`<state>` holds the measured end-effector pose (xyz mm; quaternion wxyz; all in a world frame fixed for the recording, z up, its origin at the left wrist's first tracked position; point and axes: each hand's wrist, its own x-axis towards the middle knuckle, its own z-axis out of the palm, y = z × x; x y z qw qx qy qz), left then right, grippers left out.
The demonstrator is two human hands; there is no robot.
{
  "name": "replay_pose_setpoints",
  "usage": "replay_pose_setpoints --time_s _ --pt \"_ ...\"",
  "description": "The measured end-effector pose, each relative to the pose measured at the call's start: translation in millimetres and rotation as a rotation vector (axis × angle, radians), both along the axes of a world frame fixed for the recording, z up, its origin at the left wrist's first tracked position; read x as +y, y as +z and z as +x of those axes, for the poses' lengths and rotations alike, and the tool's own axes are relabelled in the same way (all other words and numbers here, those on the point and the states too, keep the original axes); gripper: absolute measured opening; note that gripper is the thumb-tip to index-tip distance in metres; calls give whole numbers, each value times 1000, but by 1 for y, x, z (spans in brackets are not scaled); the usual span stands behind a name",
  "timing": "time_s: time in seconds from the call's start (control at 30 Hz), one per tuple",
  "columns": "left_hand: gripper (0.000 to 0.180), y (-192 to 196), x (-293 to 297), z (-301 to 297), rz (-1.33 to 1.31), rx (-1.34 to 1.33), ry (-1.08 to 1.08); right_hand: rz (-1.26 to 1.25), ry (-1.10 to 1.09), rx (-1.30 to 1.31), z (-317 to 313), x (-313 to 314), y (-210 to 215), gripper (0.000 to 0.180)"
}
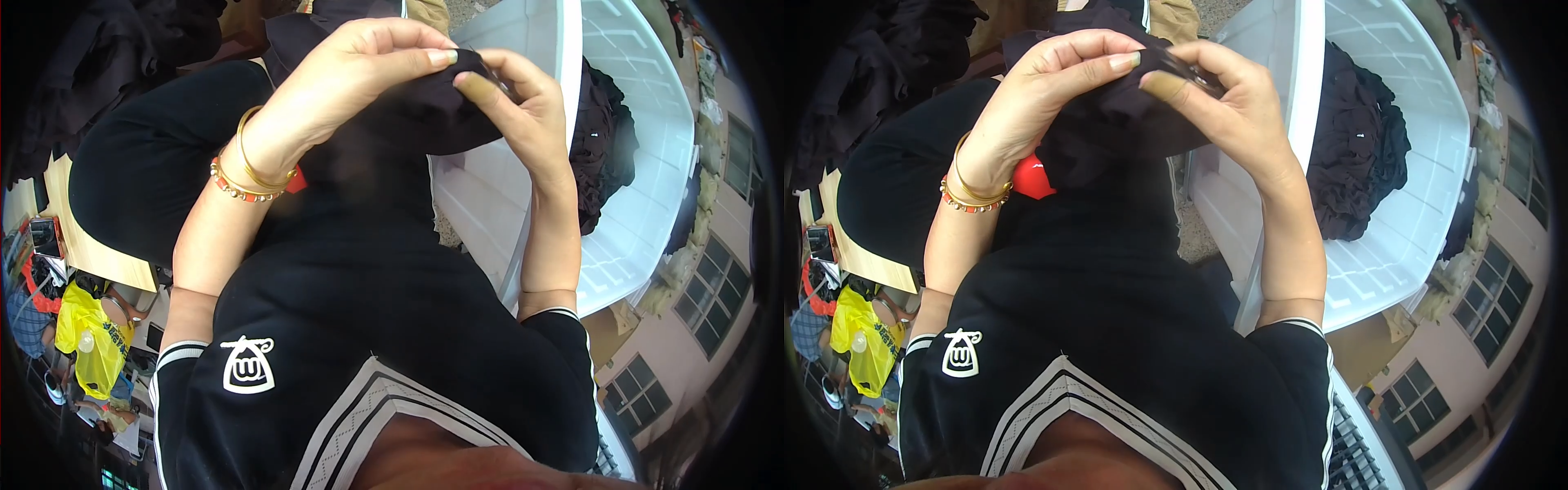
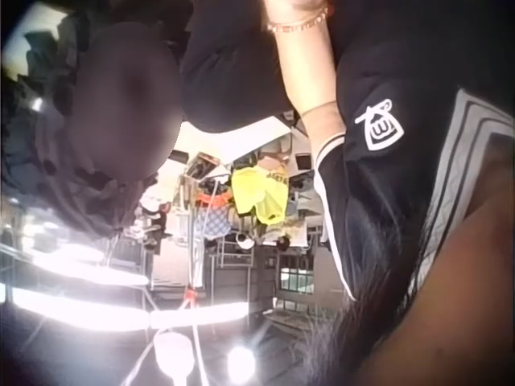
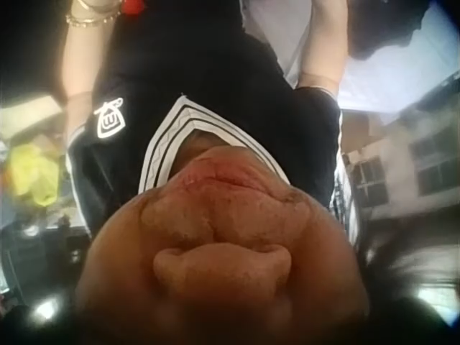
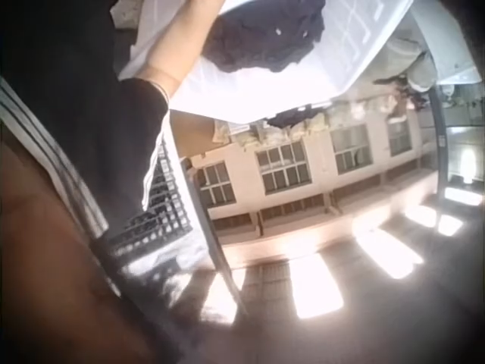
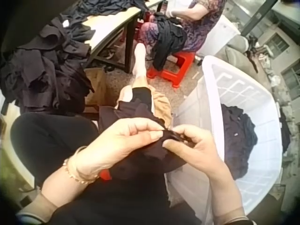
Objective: The person is inspecting black fabric garments and using a small hand clipper to trim away loose threads.
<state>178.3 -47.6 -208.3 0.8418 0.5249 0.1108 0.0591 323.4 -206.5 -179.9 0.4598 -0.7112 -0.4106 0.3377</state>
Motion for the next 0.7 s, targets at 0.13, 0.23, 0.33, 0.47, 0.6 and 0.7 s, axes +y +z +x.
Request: replay_pose_setpoints --time_s 0.13,0.23,0.33,0.47,0.6,0.7 --pt "23 -14 10 0 214 69 31 172 -144 -62 4 -3 -1 14" --pt "24 -23 13 -1 183 70 -24 225 -160 -74 16 -8 0 14" --pt "25 -18 12 -1 98 89 34 172 -174 -271 27 -11 -8 15" --pt "24 -8 13 -1 69 85 81 167 -211 -237 26 -9 -12 16" --pt "23 -11 11 -4 58 170 162 177 -150 -326 13 0 -8 27" --pt "22 -7 9 -3 91 70 121 192 11 -510 7 3 2 33"
